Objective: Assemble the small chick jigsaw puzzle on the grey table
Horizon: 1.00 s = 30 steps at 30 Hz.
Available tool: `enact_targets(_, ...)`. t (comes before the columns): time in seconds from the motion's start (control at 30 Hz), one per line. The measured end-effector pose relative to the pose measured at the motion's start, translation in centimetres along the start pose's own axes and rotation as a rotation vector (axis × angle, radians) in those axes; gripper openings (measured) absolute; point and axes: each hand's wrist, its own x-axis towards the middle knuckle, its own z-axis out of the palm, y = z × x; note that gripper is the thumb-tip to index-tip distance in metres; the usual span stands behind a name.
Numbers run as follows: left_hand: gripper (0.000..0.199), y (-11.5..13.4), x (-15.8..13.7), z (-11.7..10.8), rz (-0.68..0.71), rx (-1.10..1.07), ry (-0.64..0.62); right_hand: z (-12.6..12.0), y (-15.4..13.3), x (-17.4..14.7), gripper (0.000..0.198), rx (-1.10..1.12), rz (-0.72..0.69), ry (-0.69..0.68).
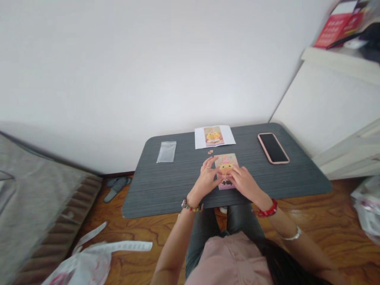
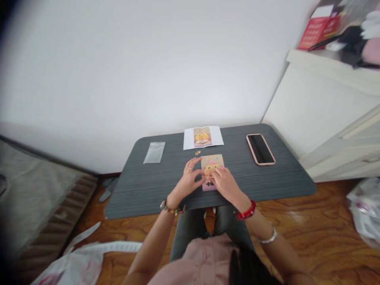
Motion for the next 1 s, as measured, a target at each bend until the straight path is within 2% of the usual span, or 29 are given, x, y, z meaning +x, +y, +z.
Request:
enact_targets(0.2, 0.016, 1.2, 1.8, 2.9, -0.031, 0.019, -0.04, 0.0, 2.7, -1.5, 0.025, -0.116, 0.023, -0.03)
enact_targets(0.37, 0.013, 1.7, 2.2, 3.7, -0.119, 0.08, -0.103, 0.6, 3.7, -1.8, 0.024, -0.135, 0.026, -0.081)
enact_targets(0.6, 0.013, 1.8, 2.0, 5.0, -0.124, 0.115, -0.101, 1.3, 4.4, -2.2, 0.021, -0.099, 0.013, -0.129)
enact_targets(1.0, 0.011, 2.2, 1.4, 4.7, -0.139, 0.087, -0.122, 1.0, 4.3, -2.3, 0.02, -0.012, 0.006, -0.171)
